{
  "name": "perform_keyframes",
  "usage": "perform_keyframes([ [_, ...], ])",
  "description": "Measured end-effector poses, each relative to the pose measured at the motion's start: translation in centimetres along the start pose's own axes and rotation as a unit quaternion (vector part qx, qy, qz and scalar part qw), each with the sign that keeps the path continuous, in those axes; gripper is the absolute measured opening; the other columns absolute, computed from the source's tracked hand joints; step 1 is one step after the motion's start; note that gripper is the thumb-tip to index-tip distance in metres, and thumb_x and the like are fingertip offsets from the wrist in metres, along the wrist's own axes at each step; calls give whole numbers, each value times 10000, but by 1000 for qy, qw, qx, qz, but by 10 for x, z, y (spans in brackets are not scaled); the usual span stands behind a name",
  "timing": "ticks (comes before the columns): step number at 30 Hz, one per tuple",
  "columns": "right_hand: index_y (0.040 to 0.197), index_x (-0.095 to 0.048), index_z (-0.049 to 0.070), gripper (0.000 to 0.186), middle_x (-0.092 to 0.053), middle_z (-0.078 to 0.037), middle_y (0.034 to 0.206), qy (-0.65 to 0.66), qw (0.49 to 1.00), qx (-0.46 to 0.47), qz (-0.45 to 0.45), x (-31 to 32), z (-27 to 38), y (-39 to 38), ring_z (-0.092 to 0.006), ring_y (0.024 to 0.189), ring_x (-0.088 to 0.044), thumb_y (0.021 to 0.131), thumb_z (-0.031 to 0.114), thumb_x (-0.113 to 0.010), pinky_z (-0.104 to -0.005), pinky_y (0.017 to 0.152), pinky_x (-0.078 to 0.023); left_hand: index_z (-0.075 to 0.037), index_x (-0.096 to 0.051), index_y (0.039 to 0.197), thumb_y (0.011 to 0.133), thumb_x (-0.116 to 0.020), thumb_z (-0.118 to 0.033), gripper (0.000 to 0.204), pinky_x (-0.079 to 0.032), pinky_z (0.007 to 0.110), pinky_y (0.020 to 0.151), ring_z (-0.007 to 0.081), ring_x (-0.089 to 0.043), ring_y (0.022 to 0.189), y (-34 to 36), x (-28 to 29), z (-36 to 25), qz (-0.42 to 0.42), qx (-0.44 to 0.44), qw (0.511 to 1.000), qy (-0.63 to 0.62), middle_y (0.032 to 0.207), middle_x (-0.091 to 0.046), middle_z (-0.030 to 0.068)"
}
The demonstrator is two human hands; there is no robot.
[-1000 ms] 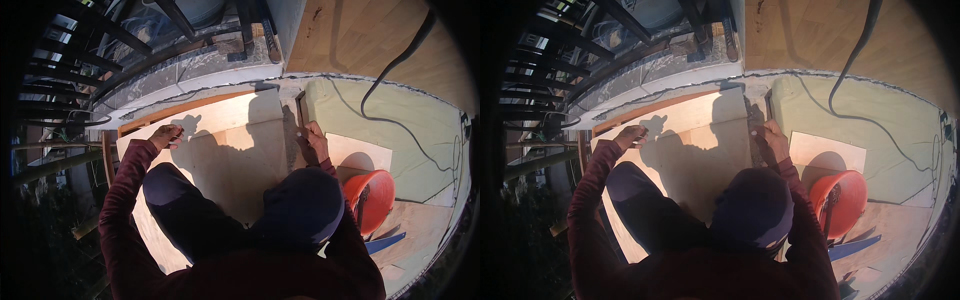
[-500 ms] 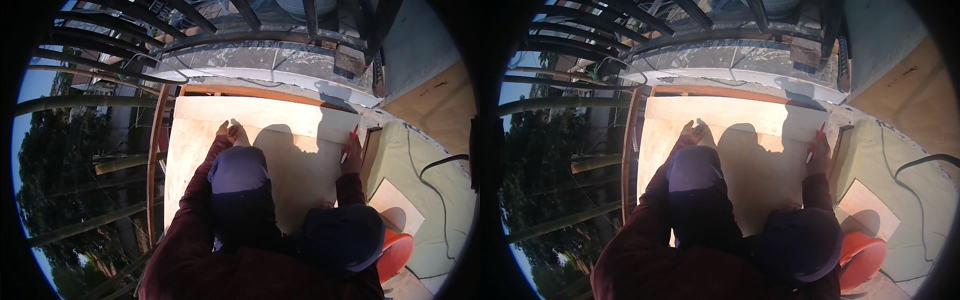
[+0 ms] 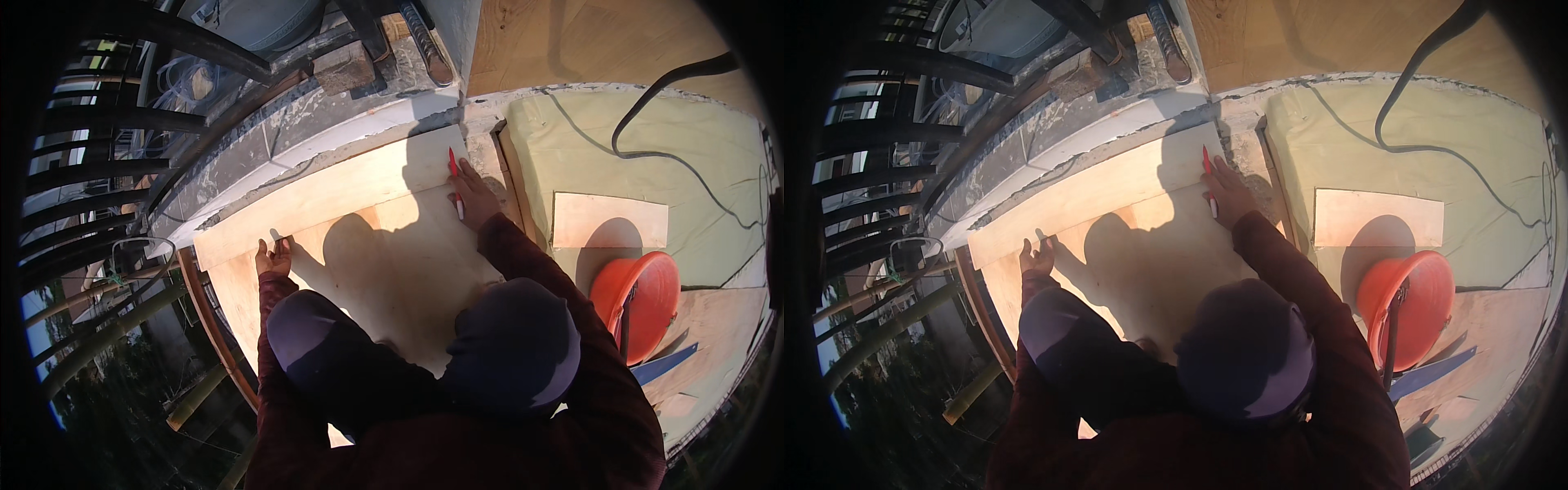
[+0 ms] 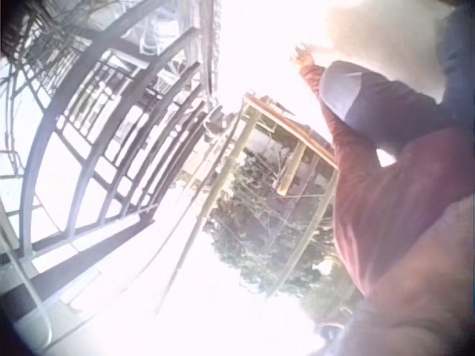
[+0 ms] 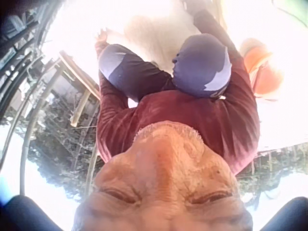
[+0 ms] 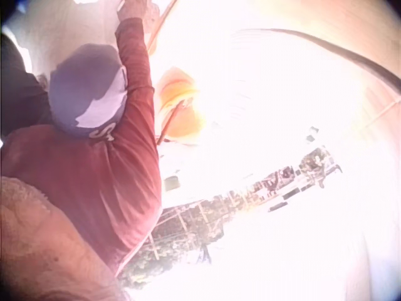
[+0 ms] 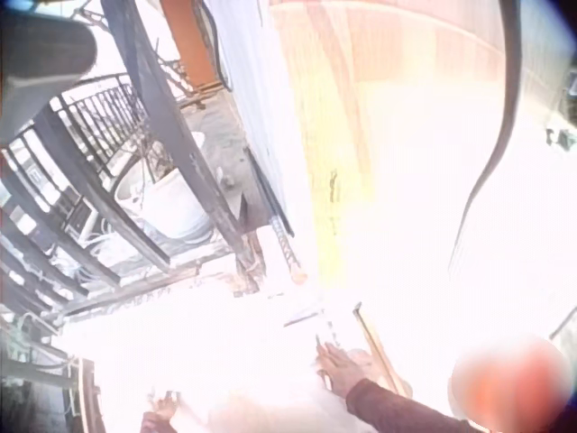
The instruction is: The person measures and marks a plywood sheet with a tape measure and marker, then uses a hand saw to cut along the marked line. The person repositions the plywood and repeats the measuring and cutting process.
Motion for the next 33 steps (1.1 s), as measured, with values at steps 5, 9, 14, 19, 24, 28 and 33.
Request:
perform_keyframes([
  [5,1229,-557,79,341,-528,-183,1424,14,1000,4,7,1,-3,2,-357,1462,-341,912,140,-666,-452,1139,-383,-58,-571,1160,948,-705,-291,342,-530,349,757,222,-629,907,13,-10,0,10,-33,999,32,1005,-650,49],
  [9,1250,-548,86,365,-505,-176,1449,14,1000,21,2,5,-4,-1,-379,1462,-332,910,149,-664,-481,1166,-342,-33,-648,1104,959,-685,-254,267,-541,360,869,219,-647,981,-17,-14,-1,105,-107,985,91,1028,-694,50],
  [14,1262,-541,81,441,-500,-186,1438,16,1000,-5,-10,8,16,-12,-398,1448,-331,847,122,-684,-563,1160,-298,33,-425,1407,1018,-584,-214,488,-399,443,1168,276,-479,1354,-105,17,-18,217,-261,927,159,1439,-498,186],
  [19,1284,-502,68,449,-478,-227,1461,158,979,-84,-99,18,39,-30,-420,1428,-364,865,86,-661,-485,1156,-331,64,-608,1153,1007,-602,-164,271,-519,403,1054,259,-629,1149,-189,20,-82,157,-289,934,139,1203,-653,190],
  [24,1308,-465,57,475,-481,-246,1464,293,930,-153,-160,35,36,-40,-405,1385,-442,875,62,-660,-430,1132,-368,69,-618,1077,995,-606,-101,189,-594,372,914,232,-680,973,-280,-23,-86,211,-335,901,175,1075,-678,155],
  [28,1309,-459,57,497,-482,-232,1470,299,919,-187,-177,48,33,-40,-399,1377,-455,868,94,-686,-428,1116,-386,57,-622,1079,985,-624,-111,192,-601,368,864,224,-679,952,-338,-60,-42,218,-440,846,208,1059,-677,158],
  [33,1292,-466,45,529,-501,-195,1467,238,942,-147,-186,58,47,-36,-406,1363,-456,853,182,-728,-440,1091,-411,53,-610,1093,957,-641,-85,197,-570,388,899,232,-647,976,-399,-87,-6,235,-455,837,191,1038,-653,144],
])
Point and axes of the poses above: each hand's wrist, its own y-axis towards the middle knuckle, its own x-axis out of the back of the hand, z = x × y, the point moved 3 cm from there along y, towards the middle knuckle
